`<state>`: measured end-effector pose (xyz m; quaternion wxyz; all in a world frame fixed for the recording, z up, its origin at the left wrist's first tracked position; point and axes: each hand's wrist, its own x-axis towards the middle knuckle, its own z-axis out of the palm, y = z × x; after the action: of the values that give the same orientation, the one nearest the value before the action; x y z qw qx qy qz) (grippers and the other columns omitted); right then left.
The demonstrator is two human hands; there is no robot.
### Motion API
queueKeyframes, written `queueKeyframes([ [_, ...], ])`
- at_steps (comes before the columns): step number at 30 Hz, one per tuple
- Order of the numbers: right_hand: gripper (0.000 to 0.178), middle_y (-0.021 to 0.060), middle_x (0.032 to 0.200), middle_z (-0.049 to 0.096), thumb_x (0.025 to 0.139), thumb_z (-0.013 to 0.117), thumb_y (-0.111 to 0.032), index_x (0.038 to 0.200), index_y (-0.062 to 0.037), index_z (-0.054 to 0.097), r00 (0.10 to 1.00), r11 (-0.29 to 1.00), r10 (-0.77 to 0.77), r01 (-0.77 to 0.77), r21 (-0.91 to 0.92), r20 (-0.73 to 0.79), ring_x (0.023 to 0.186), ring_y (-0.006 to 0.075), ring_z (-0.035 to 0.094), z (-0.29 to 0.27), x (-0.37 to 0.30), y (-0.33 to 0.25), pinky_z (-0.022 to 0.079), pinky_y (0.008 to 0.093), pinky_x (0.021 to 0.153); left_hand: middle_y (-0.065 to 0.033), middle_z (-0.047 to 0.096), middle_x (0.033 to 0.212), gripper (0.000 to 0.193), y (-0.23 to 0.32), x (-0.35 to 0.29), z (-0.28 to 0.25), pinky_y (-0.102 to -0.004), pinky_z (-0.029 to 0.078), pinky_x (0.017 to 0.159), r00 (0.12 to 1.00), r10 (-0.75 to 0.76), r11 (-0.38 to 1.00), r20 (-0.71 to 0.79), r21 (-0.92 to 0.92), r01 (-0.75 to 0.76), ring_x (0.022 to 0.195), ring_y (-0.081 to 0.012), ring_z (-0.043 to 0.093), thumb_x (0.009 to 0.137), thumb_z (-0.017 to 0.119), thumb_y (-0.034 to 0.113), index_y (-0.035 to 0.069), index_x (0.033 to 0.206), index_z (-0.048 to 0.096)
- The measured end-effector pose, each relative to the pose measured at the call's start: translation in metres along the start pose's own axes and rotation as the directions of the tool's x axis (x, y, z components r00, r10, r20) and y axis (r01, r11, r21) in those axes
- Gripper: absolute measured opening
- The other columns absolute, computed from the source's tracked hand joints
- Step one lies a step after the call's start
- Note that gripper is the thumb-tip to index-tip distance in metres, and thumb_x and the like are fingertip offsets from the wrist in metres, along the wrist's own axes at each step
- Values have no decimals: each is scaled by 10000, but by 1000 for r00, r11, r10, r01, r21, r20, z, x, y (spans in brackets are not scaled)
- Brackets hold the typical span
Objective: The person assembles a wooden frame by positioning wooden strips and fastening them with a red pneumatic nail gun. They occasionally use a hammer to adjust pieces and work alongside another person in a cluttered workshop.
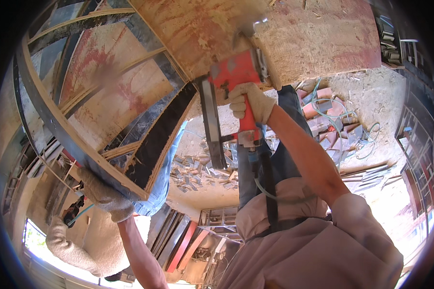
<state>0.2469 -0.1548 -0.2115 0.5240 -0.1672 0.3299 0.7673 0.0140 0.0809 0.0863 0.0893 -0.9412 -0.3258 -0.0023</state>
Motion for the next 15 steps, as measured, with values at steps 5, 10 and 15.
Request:
queueKeyframes([
  [5, 325, -89, 567, 307, 935, 535, -138, 660, -210, 377, 986, 995, -69, 58, 76, 152, 452, 92, 313, -19, -3, 21, 304, 288, 457, -295, 697, 1087, 547, -1, 7, 8, -508, 571, 744, 972, 204, 969, -114, 164, -184, 891, -441, 717, 1017, 614, 261, -91, 1418, 494],
  [10, 429, -87, 560, 255, 938, 539, -138, 594, -236, 304, 937, 940, -274, 212, 268, 219, 474, 100, 291, -37, -2, 70, 268, 306, 477, -291, 667, 1253, 615, 33, 22, 4, -421, 517, 937, 801, -562, 609, 205, -553, 568, 1087, -377, 672, 1082, 480, 438, -97, 1371, 571],
  [15, 120, -47, 623, 385, 937, 564, -117, 818, -106, 563, 813, 773, -578, 519, 364, 70, 530, 122, 379, -45, 15, 141, 388, 308, 565, -239, 593, 1431, 726, 10, 32, -2, -353, 393, 1115, 975, -114, 812, 189, -548, 201, 1318, -310, 561, 1081, 414, 554, -76, 1415, 556],
])
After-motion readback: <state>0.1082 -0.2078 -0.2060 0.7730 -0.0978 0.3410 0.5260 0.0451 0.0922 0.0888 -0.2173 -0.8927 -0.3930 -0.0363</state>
